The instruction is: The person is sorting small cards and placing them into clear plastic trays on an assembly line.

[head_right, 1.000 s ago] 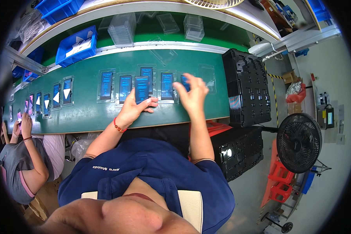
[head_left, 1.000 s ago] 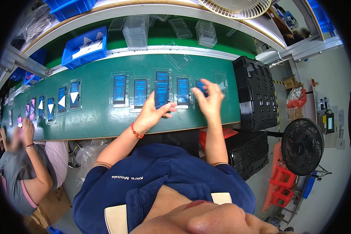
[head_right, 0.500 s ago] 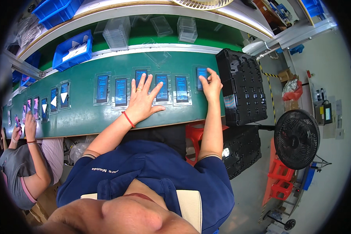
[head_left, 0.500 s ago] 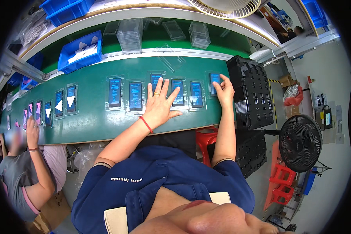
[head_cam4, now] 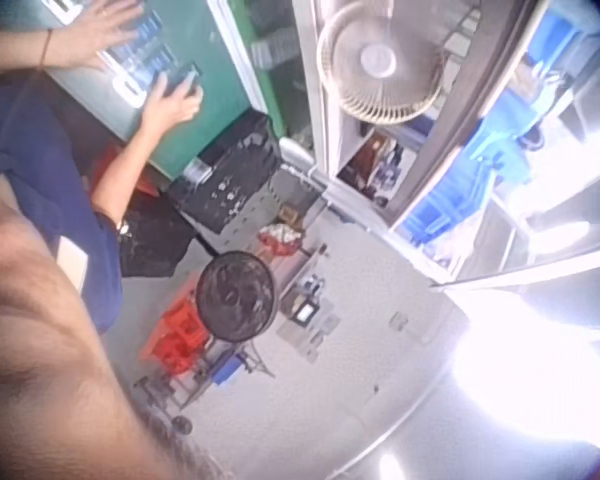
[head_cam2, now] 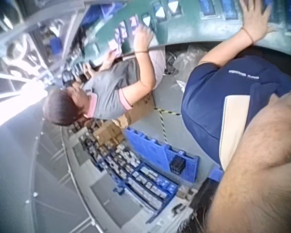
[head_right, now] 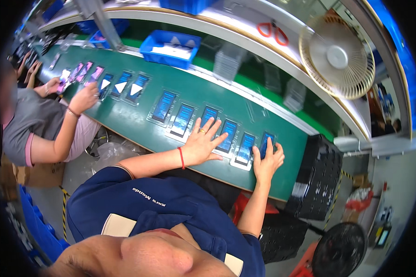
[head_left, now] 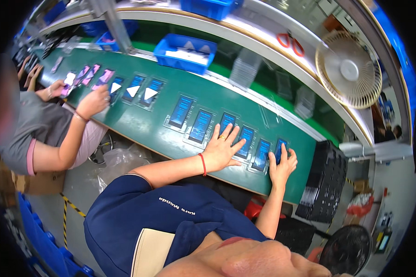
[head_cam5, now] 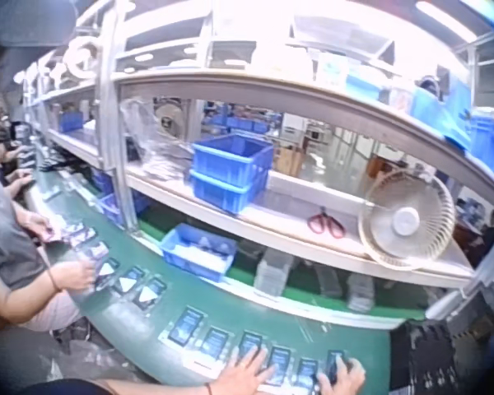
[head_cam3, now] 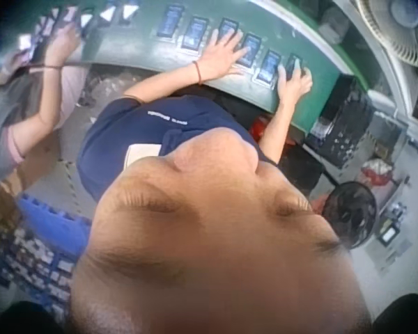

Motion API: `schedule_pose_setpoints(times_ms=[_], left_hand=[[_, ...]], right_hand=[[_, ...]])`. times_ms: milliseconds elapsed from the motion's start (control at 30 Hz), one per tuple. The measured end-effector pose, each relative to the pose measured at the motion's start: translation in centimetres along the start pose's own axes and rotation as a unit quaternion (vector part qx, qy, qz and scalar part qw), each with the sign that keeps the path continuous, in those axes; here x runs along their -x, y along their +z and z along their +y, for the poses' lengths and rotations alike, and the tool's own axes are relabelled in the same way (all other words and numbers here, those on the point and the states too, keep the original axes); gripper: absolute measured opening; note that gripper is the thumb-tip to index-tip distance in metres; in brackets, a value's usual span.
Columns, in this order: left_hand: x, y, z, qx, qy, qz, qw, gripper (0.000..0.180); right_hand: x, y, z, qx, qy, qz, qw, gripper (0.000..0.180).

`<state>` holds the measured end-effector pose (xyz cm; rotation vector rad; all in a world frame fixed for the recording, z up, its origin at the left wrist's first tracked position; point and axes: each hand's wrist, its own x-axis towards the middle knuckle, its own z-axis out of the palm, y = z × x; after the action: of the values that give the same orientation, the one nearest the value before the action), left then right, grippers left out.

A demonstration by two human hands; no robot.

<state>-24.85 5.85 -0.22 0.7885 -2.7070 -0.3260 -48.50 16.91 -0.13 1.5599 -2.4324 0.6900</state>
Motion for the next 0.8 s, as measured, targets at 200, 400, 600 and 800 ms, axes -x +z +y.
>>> schedule_pose_setpoints(times_ms=[200,400,600,800], left_hand=[[-2.1,-6.9,-7.6,0.11,-0.044,0.15,0.982,0.061],[-10.5,-13.1,-22.1,0.008,-0.24,0.118,0.964,0.036],[-15.3,-11.5,-27.2,-0.058,-0.285,-0.139,0.947,0.038],[-15.9,-10.0,-28.6,-0.041,-0.308,-0.035,0.95,0.025]], right_hand=[[0.1,0.3,-2.4,-0.045,-0.004,-0.021,0.999,0.069],[1.9,-1.6,-6.3,-0.012,-0.118,-0.085,0.989,0.104],[2.0,-0.7,-5.8,-0.007,-0.13,-0.072,0.989,0.094],[1.7,-0.8,-5.9,-0.019,-0.127,-0.066,0.99,0.089]])
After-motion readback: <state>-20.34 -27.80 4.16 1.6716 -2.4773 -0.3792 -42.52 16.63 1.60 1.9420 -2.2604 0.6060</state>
